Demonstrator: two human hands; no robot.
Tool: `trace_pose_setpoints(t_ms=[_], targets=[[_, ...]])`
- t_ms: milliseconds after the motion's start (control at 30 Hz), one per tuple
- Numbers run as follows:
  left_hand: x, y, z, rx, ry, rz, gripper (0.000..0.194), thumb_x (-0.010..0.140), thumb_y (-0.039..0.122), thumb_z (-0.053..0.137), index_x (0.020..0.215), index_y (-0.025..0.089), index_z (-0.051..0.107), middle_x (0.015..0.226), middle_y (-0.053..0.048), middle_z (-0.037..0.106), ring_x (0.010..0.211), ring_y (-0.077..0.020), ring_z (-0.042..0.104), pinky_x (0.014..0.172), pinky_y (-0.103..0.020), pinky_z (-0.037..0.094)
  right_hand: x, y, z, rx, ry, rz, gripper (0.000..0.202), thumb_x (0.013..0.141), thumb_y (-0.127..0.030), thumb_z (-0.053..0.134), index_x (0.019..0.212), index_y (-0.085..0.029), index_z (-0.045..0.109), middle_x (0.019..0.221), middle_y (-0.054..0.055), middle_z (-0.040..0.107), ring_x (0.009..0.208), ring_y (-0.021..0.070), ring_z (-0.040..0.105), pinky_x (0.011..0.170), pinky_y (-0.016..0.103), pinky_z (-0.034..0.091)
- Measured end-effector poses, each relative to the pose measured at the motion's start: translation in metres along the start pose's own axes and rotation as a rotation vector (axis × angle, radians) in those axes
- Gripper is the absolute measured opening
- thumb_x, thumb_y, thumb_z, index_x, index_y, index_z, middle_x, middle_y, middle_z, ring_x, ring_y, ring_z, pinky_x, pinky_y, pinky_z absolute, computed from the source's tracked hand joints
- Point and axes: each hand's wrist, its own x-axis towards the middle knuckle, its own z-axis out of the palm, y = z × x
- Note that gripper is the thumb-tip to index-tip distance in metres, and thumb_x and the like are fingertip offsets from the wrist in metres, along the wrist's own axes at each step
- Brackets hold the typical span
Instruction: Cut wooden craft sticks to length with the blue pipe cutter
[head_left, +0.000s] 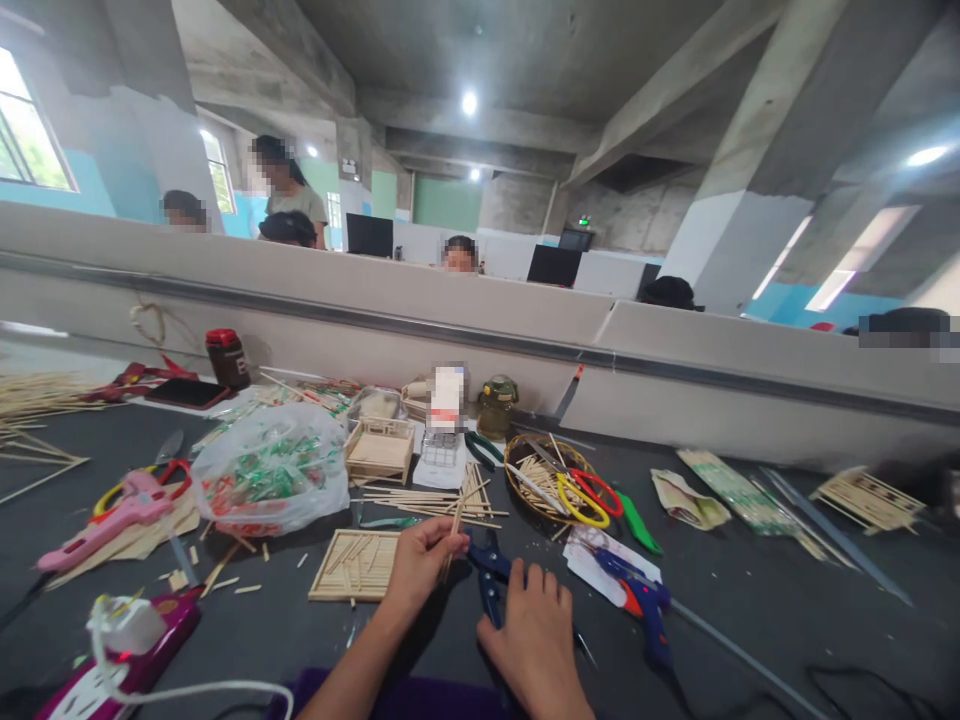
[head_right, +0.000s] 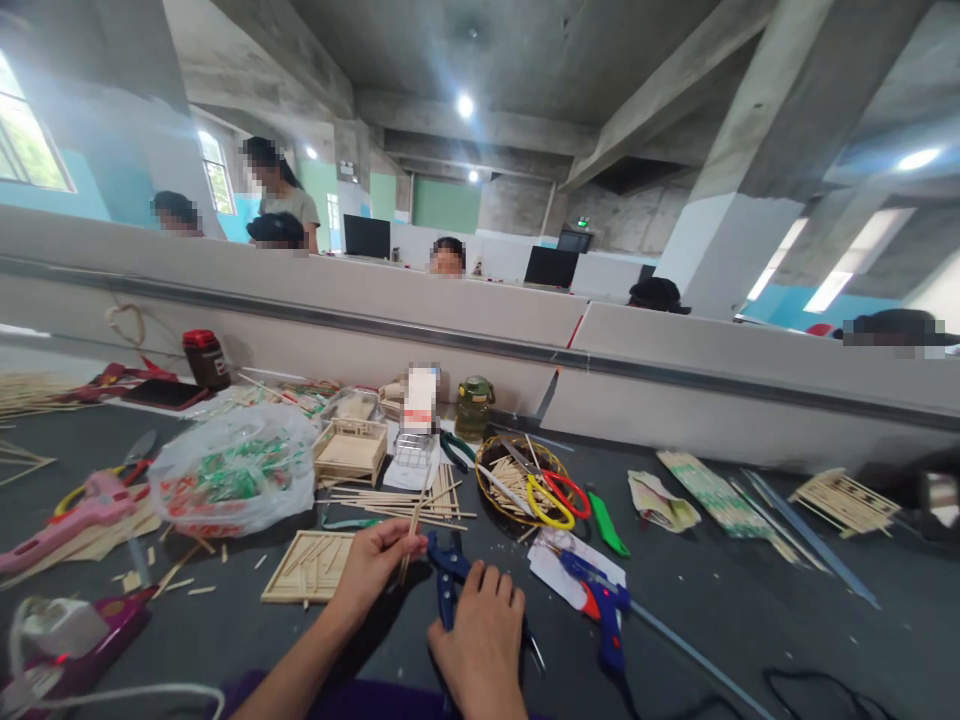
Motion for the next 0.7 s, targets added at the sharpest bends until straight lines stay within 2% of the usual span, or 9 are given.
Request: trace_pose_setpoints(t_ms=[167, 267, 367, 433, 567, 700], targets=[[0.001, 0.001, -0.001, 0.09, -0.018, 0.042, 0.026, 0.062, 0.034, 0.078, 0.077, 0.014, 0.074, 0.074, -0.006, 0.074, 0.069, -0.0183, 0.067, 0.066, -0.026, 0.051, 0.005, 0.009, -0.005, 0.114, 0.02, 0.014, 0.057, 0.066, -0.028, 0.059, 0.12, -0.009, 0.061, 0.104, 0.017, 0.062, 0.1, 0.0342, 0.056, 0.088, 0.043, 0.042], [0.0, 0.0, -0.002, 0.112, -0.021, 0.046, 0.024, 0.064, 0.033, 0.076, 0.077, 0.013, 0.073, 0.072, -0.005, 0.072, 0.068, -0.018, 0.066, 0.062, -0.024, 0.049, 0.007, 0.02, -0.008, 0.334, 0.043, 0.03, 0.054, 0.071, -0.029, 0.056, 0.123, -0.012, 0.057, 0.107, 0.014, 0.061, 0.098, 0.0281, 0.06, 0.086, 0.036, 0.046], [-0.001, -0.001, -0.001, 0.111, -0.036, 0.031, 0.022, 0.063, 0.031, 0.076, 0.074, 0.013, 0.071, 0.067, -0.005, 0.071, 0.062, -0.0163, 0.064, 0.059, -0.024, 0.048, 0.009, 0.031, -0.004, 0.594, 0.142, -0.021, 0.054, 0.075, -0.027, 0.051, 0.128, -0.015, 0.049, 0.115, 0.012, 0.06, 0.103, 0.0234, 0.061, 0.089, 0.032, 0.048], [-0.003, 0.0, 0.001, 0.091, -0.04, 0.025, 0.022, 0.062, 0.029, 0.076, 0.074, 0.013, 0.07, 0.067, -0.004, 0.07, 0.062, -0.0163, 0.064, 0.062, -0.026, 0.049, 0.009, 0.037, 0.002, 0.684, 0.221, -0.068, 0.058, 0.075, -0.023, 0.049, 0.132, -0.015, 0.042, 0.121, 0.012, 0.058, 0.11, 0.0234, 0.058, 0.095, 0.035, 0.046], [-0.006, 0.006, 0.003, 0.107, -0.114, 0.075, 0.02, 0.063, 0.027, 0.076, 0.077, 0.013, 0.071, 0.067, -0.002, 0.069, 0.062, -0.0152, 0.062, 0.066, -0.027, 0.049, 0.009, 0.04, 0.012, 0.68, 0.315, -0.203, 0.058, 0.072, -0.014, 0.047, 0.129, -0.016, 0.042, 0.125, 0.012, 0.055, 0.119, 0.0246, 0.052, 0.101, 0.04, 0.042], [-0.01, 0.018, -0.002, 0.153, -0.249, 0.091, 0.019, 0.067, 0.025, 0.073, 0.082, 0.013, 0.073, 0.07, -0.002, 0.07, 0.064, -0.0146, 0.06, 0.066, -0.026, 0.047, 0.009, 0.038, 0.008, 0.569, 0.3, -0.336, 0.053, 0.071, -0.01, 0.048, 0.123, -0.018, 0.046, 0.114, 0.011, 0.056, 0.11, 0.0256, 0.053, 0.096, 0.043, 0.043]])
